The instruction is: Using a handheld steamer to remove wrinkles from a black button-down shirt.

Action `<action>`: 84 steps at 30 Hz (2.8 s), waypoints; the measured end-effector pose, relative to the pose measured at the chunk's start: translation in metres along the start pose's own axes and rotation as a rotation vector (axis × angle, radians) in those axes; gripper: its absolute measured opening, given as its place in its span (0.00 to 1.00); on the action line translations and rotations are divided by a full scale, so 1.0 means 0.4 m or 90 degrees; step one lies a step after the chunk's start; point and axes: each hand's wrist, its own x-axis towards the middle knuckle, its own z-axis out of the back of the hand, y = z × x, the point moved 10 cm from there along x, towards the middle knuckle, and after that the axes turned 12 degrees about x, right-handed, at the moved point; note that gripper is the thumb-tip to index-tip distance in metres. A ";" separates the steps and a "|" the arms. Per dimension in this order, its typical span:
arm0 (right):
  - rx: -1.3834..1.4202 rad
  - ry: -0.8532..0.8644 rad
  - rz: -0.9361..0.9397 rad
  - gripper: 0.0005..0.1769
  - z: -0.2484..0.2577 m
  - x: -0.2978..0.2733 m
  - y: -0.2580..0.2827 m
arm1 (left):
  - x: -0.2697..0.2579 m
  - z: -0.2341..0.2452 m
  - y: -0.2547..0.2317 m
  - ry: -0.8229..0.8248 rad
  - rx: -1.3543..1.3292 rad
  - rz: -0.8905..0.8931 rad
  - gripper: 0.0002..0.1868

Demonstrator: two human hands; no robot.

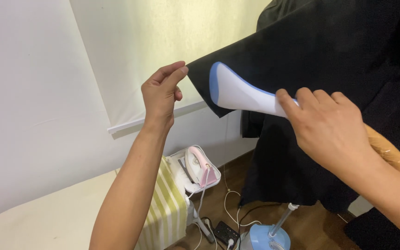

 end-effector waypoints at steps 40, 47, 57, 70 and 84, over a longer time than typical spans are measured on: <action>-0.087 -0.011 -0.082 0.21 0.010 -0.150 -0.151 | 0.008 0.028 -0.013 -0.004 -0.003 0.023 0.11; -0.054 -0.045 -0.074 0.20 0.045 -0.118 -0.092 | 0.007 0.025 -0.028 -0.008 0.050 -0.036 0.11; -0.070 0.055 -0.150 0.23 0.007 -0.173 -0.134 | 0.027 -0.026 -0.105 -0.024 0.101 -0.230 0.13; -0.005 -0.040 -0.143 0.23 -0.001 -0.168 -0.095 | 0.016 0.041 -0.139 -0.068 0.144 -0.218 0.11; 0.129 -0.074 -0.073 0.19 0.010 -0.082 0.037 | 0.003 0.041 -0.152 -0.033 0.111 -0.203 0.12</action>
